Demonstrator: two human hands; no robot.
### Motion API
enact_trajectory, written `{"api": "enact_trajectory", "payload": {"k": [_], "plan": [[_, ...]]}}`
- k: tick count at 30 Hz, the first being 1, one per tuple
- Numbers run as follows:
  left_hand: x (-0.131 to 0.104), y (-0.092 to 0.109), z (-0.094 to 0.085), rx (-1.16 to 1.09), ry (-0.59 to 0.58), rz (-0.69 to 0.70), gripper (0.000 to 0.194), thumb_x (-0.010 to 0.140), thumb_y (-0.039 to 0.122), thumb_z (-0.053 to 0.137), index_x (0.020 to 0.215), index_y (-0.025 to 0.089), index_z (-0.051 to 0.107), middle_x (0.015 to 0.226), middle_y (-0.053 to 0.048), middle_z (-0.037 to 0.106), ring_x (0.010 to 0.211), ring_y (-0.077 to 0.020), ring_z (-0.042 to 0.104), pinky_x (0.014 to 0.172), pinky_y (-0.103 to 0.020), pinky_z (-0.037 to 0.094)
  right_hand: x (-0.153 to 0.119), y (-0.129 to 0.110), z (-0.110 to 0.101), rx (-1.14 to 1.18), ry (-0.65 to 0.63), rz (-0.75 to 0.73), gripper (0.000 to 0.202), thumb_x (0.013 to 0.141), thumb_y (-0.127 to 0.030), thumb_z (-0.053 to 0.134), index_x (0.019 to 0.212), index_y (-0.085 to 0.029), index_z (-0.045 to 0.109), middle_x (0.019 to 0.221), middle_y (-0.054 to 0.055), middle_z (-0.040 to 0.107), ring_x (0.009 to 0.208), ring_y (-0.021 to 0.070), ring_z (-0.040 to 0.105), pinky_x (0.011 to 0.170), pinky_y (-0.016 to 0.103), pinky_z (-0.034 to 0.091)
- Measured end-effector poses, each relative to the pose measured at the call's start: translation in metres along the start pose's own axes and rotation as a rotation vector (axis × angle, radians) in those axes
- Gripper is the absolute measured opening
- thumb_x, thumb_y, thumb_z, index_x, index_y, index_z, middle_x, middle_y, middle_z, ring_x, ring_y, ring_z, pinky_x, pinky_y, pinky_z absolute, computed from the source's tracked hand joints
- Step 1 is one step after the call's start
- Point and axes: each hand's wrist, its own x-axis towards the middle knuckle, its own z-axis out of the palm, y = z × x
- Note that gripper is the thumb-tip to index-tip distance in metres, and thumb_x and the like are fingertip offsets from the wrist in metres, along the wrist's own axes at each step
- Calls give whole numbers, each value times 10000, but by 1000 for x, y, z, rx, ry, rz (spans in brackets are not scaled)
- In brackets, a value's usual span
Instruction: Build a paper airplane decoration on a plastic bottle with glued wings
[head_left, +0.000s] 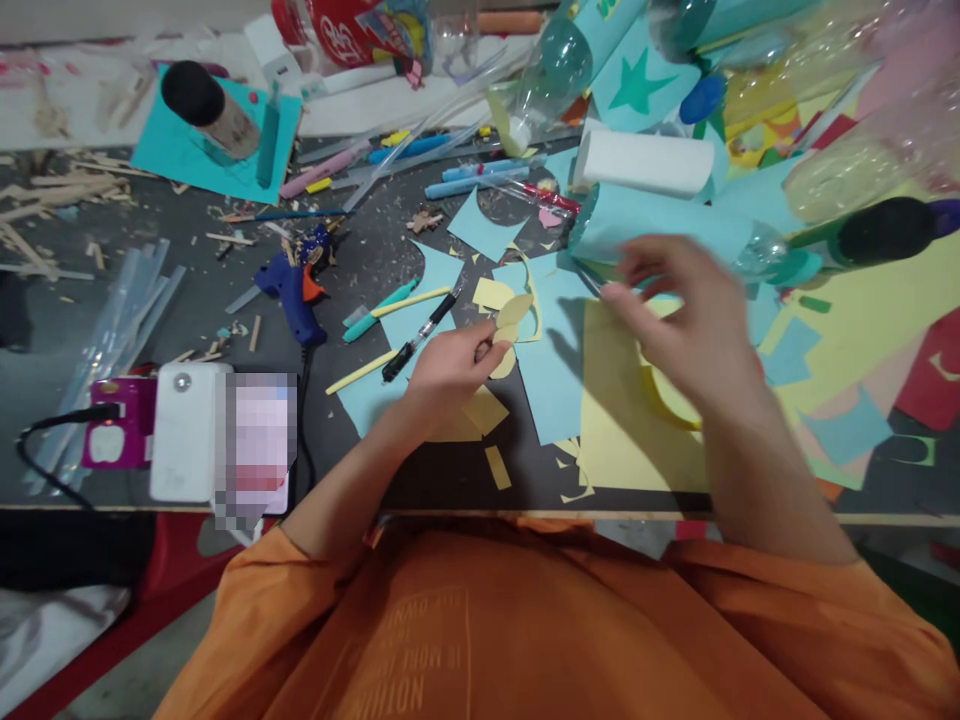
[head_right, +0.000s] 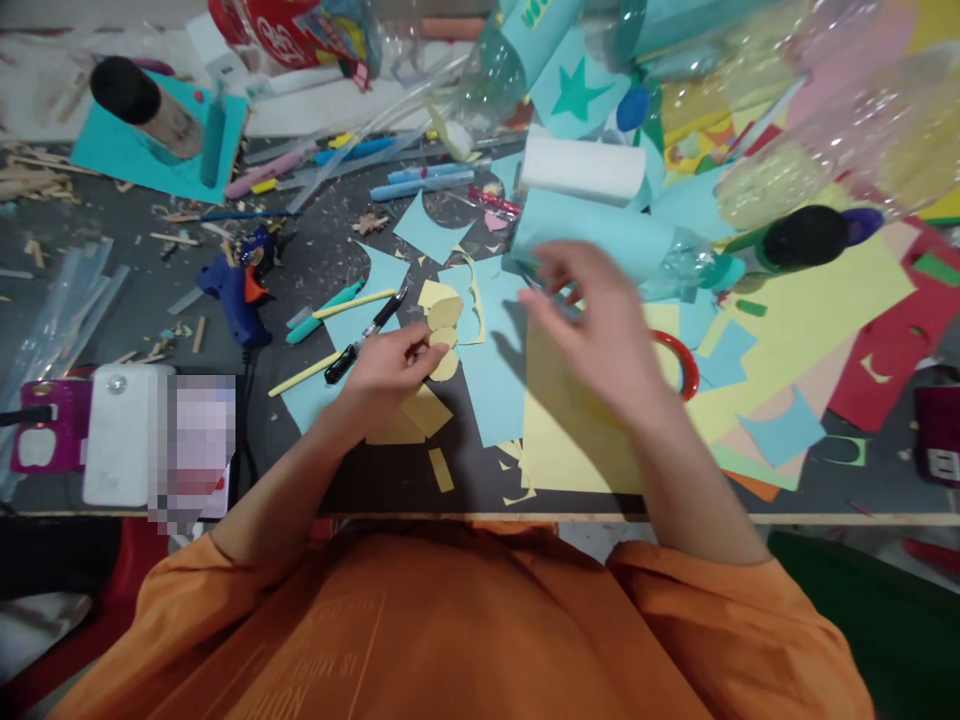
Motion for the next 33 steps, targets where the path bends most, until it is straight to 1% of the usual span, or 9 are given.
{"api": "enact_trajectory", "payload": {"k": [2, 5, 9, 15, 19, 22, 26, 29, 33], "plan": [[0, -3, -1, 113, 6, -27, 309, 929, 355, 459, 664, 222, 375, 587, 28, 426, 570, -136, 437, 583, -275, 265, 4, 18, -29, -312, 131, -31, 324, 882, -350, 610, 1185, -235, 618, 1114, 128, 655, 1076, 305, 628, 922, 505, 513], [1, -4, -2, 231, 13, -38, 279, 952, 349, 460, 704, 221, 465, 587, 14, 477, 578, -154, 502, 565, -274, 268, 10, 50, -55, -623, 34, 35, 614, 854, -338, 642, 1417, -210, 434, 1401, 201, 544, 1349, 377, 479, 1109, 614, 371], [2, -3, 0, 307, 10, -68, 179, 943, 330, 529, 803, 219, 524, 588, 21, 505, 591, -160, 564, 547, -267, 270, 18, 72, -53, -712, -85, 74, 800, 786, -204, 715, 1489, -184, 334, 1473, 241, 496, 1411, 391, 434, 1149, 578, 340], [-2, -2, 1, 274, 67, -107, 232, 946, 439, 525, 1012, 217, 539, 607, 38, 525, 578, -165, 558, 550, -261, 300, 30, 58, -42, -718, -53, 194, 800, 694, -66, 750, 1427, -126, 437, 1439, 252, 542, 1386, 372, 477, 1118, 497, 391], [-11, -9, -20, 141, 189, -22, 246, 969, 422, 436, 1007, 228, 583, 673, 18, 602, 603, -153, 579, 574, -268, 361, 30, 57, -50, -414, 191, 161, 824, 623, -450, 875, 1319, -196, 516, 1323, 193, 625, 1237, 333, 599, 951, 468, 483], [-25, -22, -53, 150, 483, -67, 233, 946, 393, 442, 962, 243, 620, 737, 1, 659, 668, -163, 613, 640, -289, 423, 29, 60, -48, 106, 378, -104, 858, 468, -759, 813, 1154, -297, 586, 1232, 120, 661, 1211, 329, 617, 969, 496, 473], [-42, -45, -92, 297, 724, -403, 236, 855, 310, 523, 1034, 189, 616, 1024, -118, 734, 974, -296, 692, 910, -437, 519, 28, 51, -26, 591, 414, -71, 677, 365, -685, 875, 866, -289, 650, 977, 92, 701, 975, 353, 696, 885, 580, 487], [-44, -59, -101, 375, 614, -574, 262, 808, 281, 548, 1034, 149, 562, 1170, -228, 696, 1150, -391, 653, 1021, -548, 484, 22, 30, 2, 794, 322, 96, 590, 413, -555, 891, 858, -275, 624, 902, 86, 683, 957, 332, 679, 900, 568, 507], [-32, -66, -95, 340, 501, -618, 182, 814, 328, 558, 909, 210, 457, 1116, -216, 696, 1135, -412, 661, 1018, -587, 481, 13, 8, 36, 941, 258, 222, 523, 525, -479, 841, 947, -308, 583, 942, 54, 694, 1025, 283, 646, 987, 520, 514]]}}
